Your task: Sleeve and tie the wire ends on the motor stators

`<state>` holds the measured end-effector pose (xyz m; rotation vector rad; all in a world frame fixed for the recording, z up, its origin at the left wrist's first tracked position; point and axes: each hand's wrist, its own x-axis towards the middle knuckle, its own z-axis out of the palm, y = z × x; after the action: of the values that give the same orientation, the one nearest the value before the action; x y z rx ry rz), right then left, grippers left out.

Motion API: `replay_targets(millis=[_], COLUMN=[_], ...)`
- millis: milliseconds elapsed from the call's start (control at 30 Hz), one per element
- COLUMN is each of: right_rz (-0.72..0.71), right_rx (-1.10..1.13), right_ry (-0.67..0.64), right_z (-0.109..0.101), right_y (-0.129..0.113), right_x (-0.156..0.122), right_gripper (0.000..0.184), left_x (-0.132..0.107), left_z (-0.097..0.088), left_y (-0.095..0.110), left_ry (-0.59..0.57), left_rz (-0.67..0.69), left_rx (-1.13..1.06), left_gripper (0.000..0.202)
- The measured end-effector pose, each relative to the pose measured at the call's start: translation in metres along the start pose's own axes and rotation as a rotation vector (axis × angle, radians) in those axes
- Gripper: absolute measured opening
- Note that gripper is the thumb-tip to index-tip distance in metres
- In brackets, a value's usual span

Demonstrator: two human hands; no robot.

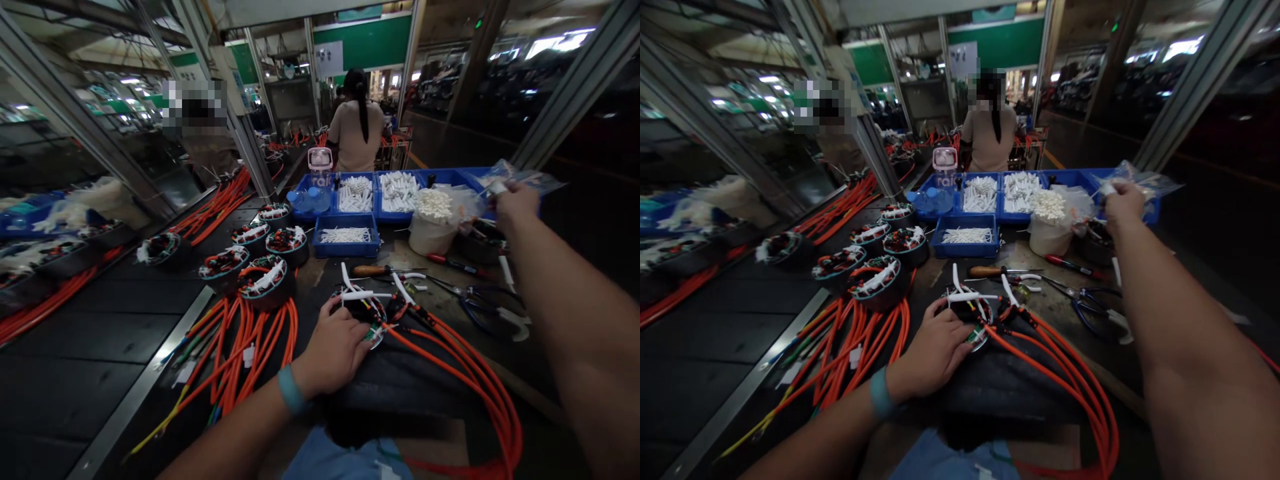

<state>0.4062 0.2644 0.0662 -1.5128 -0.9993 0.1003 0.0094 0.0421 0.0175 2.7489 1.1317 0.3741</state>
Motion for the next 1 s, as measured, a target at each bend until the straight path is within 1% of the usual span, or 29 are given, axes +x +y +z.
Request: replay_targets(millis=[67, 100, 133, 167, 200, 233, 267, 300, 333, 367, 400, 433, 467, 500, 533, 567, 600, 667, 733, 800, 867, 1000], right_rz=[0.037, 0.011, -0.059, -0.16, -0.303, -0.42, -0.506, -0.589, -0.664, -0.708, -0.742, -0.736, -0.714, -0.704, -0.7, -0.704, -0.709, -0.68, -0.602, -0.564, -0.57, -0.646], right_rx=[0.052, 0.083, 0.123, 0.172, 0.226, 0.272, 0.311, 0.333, 0.324, 0.235, 0.173, 0.161, 0.168, 0.191, 0.221, 0.248, 0.267, 0.273, 0.246, 0.23, 0.225, 0.238], right_ry=[0.047, 0.064, 0.076, 0.077, 0.049, -0.018, -0.118, -0.234, -0.387, -0.615, -0.763, -0.866, -0.941, -0.947, -0.941, -0.929, -0.916, -0.929, -0.958, -0.987, -0.977, -0.856], right_z=[-0.006, -0.011, -0.019, -0.029, -0.04, -0.054, -0.069, -0.084, -0.1, -0.114, -0.126, -0.135, -0.142, -0.145, -0.147, -0.147, -0.146, -0.147, -0.149, -0.152, -0.151, -0.143], right_y=[-0.016, -0.027, -0.039, -0.052, -0.064, -0.075, -0.084, -0.09, -0.093, -0.092, -0.089, -0.082, -0.075, -0.066, -0.058, -0.051, -0.046, -0.039, -0.037, -0.038, -0.039, -0.037], right_x=[-0.005, -0.013, -0.027, -0.047, -0.073, -0.105, -0.14, -0.178, -0.215, -0.251, -0.283, -0.311, -0.335, -0.353, -0.367, -0.376, -0.383, -0.39, -0.393, -0.394, -0.395, -0.396], right_gripper=[0.03, 0.035, 0.037, 0.037, 0.033, 0.024, 0.016, 0.014, 0.018, 0.024, 0.027, 0.031, 0.036, 0.042, 0.048, 0.053, 0.057, 0.056, 0.049, 0.045, 0.045, 0.048], left_x=[0.001, 0.001, 0.002, 0.002, 0.001, -0.002, -0.005, -0.011, -0.017, -0.025, -0.033, -0.041, -0.047, -0.052, -0.055, -0.055, -0.054, -0.048, -0.04, -0.034, -0.031, -0.031], left_z=[0.001, 0.001, 0.002, 0.002, 0.003, 0.004, 0.005, 0.006, 0.006, 0.007, 0.007, 0.006, 0.006, 0.005, 0.004, 0.002, 0.001, -0.001, -0.002, -0.003, -0.003, -0.002], left_y=[0.0, 0.0, 0.001, 0.001, 0.001, 0.001, 0.001, 0.001, 0.001, 0.0, 0.0, 0.0, -0.001, 0.0, 0.0, 0.0, 0.001, 0.001, -0.001, -0.003, -0.006, -0.011], left_ry=[-0.002, -0.005, -0.007, -0.004, 0.012, 0.046, 0.104, 0.193, 0.316, 0.46, 0.611, 0.748, 0.849, 0.901, 0.898, 0.853, 0.777, 0.609, 0.504, 0.474, 0.467, 0.437], left_rz=[0.006, 0.006, 0.005, 0.006, 0.009, 0.012, 0.012, 0.007, -0.008, -0.035, -0.066, -0.091, -0.106, -0.101, -0.078, -0.045, -0.013, 0.022, 0.025, 0.026, 0.024, 0.01], left_rx=[0.018, 0.026, 0.033, 0.038, 0.04, 0.042, 0.043, 0.047, 0.057, 0.07, 0.085, 0.1, 0.104, 0.084, 0.034, -0.039, -0.125, -0.276, -0.336, -0.343, -0.335, -0.296], left_gripper=[0.021, 0.021, 0.021, 0.021, 0.022, 0.025, 0.031, 0.038, 0.044, 0.046, 0.045, 0.044, 0.043, 0.043, 0.043, 0.044, 0.044, 0.042, 0.038, 0.035, 0.034, 0.033])
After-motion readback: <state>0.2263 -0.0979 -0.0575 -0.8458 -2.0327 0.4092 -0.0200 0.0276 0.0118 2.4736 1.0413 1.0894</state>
